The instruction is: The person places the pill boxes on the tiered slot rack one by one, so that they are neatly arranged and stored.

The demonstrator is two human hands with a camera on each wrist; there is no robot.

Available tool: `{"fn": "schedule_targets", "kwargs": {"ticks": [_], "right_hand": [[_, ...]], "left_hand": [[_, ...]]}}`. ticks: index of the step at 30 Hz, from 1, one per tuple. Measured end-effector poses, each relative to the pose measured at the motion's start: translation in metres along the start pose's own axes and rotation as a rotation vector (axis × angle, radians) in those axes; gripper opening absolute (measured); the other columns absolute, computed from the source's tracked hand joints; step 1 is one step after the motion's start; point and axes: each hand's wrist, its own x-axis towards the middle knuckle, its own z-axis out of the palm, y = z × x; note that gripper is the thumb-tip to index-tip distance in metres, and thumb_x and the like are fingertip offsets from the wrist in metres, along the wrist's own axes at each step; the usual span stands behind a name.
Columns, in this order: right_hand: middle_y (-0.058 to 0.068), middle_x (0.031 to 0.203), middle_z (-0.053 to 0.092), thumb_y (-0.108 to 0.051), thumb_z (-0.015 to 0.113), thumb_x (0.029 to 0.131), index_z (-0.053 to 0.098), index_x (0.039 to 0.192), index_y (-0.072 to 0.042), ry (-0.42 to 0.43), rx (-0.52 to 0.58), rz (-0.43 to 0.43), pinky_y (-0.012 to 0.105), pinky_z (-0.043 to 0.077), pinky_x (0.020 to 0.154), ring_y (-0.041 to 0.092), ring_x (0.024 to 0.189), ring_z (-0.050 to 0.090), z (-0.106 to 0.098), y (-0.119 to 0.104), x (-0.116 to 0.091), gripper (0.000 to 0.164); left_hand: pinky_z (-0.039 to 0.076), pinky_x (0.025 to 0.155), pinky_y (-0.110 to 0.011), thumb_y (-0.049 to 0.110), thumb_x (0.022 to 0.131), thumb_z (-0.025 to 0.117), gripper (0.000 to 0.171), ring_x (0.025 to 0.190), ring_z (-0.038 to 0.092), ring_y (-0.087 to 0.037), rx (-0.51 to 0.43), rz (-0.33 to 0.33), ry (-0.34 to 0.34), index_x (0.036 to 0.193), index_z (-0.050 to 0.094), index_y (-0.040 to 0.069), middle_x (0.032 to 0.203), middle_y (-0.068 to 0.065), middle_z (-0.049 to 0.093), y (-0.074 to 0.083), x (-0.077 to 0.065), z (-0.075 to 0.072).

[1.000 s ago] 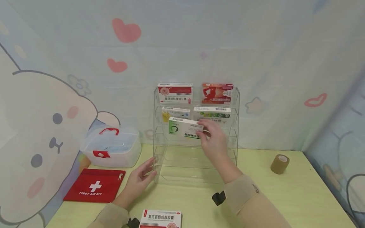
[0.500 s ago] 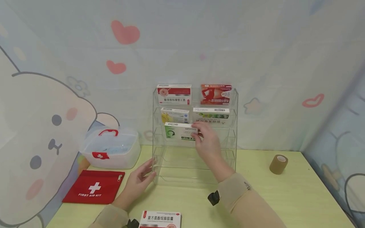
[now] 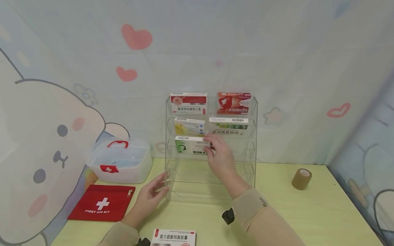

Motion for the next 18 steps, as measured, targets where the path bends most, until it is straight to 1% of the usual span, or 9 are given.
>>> {"fn": "schedule_targets", "kwargs": {"ticks": [4, 6, 8, 10, 13, 15, 18], "right_hand": [[0.006, 0.137, 0.064, -0.001, 0.077, 0.087, 0.068, 0.121, -0.007, 0.000, 0.012, -0.009, 0.025, 0.060, 0.095, 0.023, 0.125, 0.065, 0.0036, 0.0012, -0.0013, 0.036], [0.006, 0.137, 0.064, -0.001, 0.077, 0.087, 0.068, 0.120, -0.007, -0.003, 0.021, -0.013, 0.025, 0.060, 0.095, 0.024, 0.124, 0.065, 0.0050, 0.0014, -0.0021, 0.035], [0.006, 0.137, 0.064, -0.001, 0.077, 0.087, 0.068, 0.120, -0.006, -0.008, 0.026, -0.013, 0.025, 0.060, 0.096, 0.024, 0.123, 0.066, 0.0063, 0.0024, -0.0029, 0.035], [0.005, 0.137, 0.064, -0.001, 0.077, 0.087, 0.068, 0.120, -0.007, -0.010, 0.021, -0.012, 0.024, 0.059, 0.096, 0.023, 0.123, 0.066, 0.0074, 0.0036, -0.0037, 0.035], [0.004, 0.136, 0.064, -0.003, 0.078, 0.087, 0.068, 0.121, -0.008, -0.017, 0.005, -0.008, 0.024, 0.059, 0.096, 0.022, 0.120, 0.067, 0.0085, 0.0050, -0.0041, 0.035], [0.003, 0.136, 0.064, -0.005, 0.078, 0.088, 0.067, 0.122, -0.009, -0.027, -0.013, -0.007, 0.025, 0.059, 0.097, 0.021, 0.119, 0.068, 0.0089, 0.0052, -0.0042, 0.036], [0.002, 0.136, 0.063, -0.007, 0.078, 0.089, 0.067, 0.123, -0.010, -0.042, -0.040, -0.006, 0.027, 0.060, 0.097, 0.021, 0.118, 0.068, 0.0086, 0.0051, -0.0050, 0.036]], "left_hand": [[0.058, 0.096, -0.021, 0.020, 0.096, 0.072, 0.062, 0.131, 0.062, -0.039, 0.006, 0.009, -0.004, 0.152, 0.048, 0.012, 0.152, -0.018, 0.054, 0.0010, -0.0001, 0.0000], [0.058, 0.096, -0.020, 0.021, 0.096, 0.072, 0.062, 0.130, 0.062, -0.039, 0.013, 0.016, -0.004, 0.152, 0.048, 0.013, 0.152, -0.017, 0.055, 0.0009, -0.0005, 0.0001], [0.058, 0.096, -0.020, 0.021, 0.096, 0.072, 0.061, 0.130, 0.062, -0.039, 0.016, 0.022, -0.006, 0.152, 0.049, 0.017, 0.152, -0.017, 0.055, 0.0006, -0.0007, 0.0002], [0.058, 0.096, -0.019, 0.022, 0.096, 0.072, 0.060, 0.130, 0.062, -0.039, 0.014, 0.024, -0.006, 0.151, 0.050, 0.024, 0.152, -0.017, 0.055, 0.0006, -0.0008, 0.0004], [0.058, 0.096, -0.020, 0.025, 0.096, 0.072, 0.058, 0.131, 0.062, -0.038, 0.016, 0.008, -0.007, 0.149, 0.050, 0.034, 0.153, -0.015, 0.054, 0.0020, -0.0008, 0.0004], [0.058, 0.097, -0.020, 0.026, 0.096, 0.072, 0.058, 0.131, 0.062, -0.037, 0.020, -0.003, -0.006, 0.149, 0.050, 0.036, 0.153, -0.014, 0.054, 0.0029, -0.0010, 0.0002], [0.058, 0.097, -0.022, 0.025, 0.096, 0.072, 0.058, 0.131, 0.062, -0.036, 0.027, -0.011, -0.002, 0.149, 0.050, 0.037, 0.153, -0.014, 0.054, 0.0038, -0.0012, 0.0004]]}}
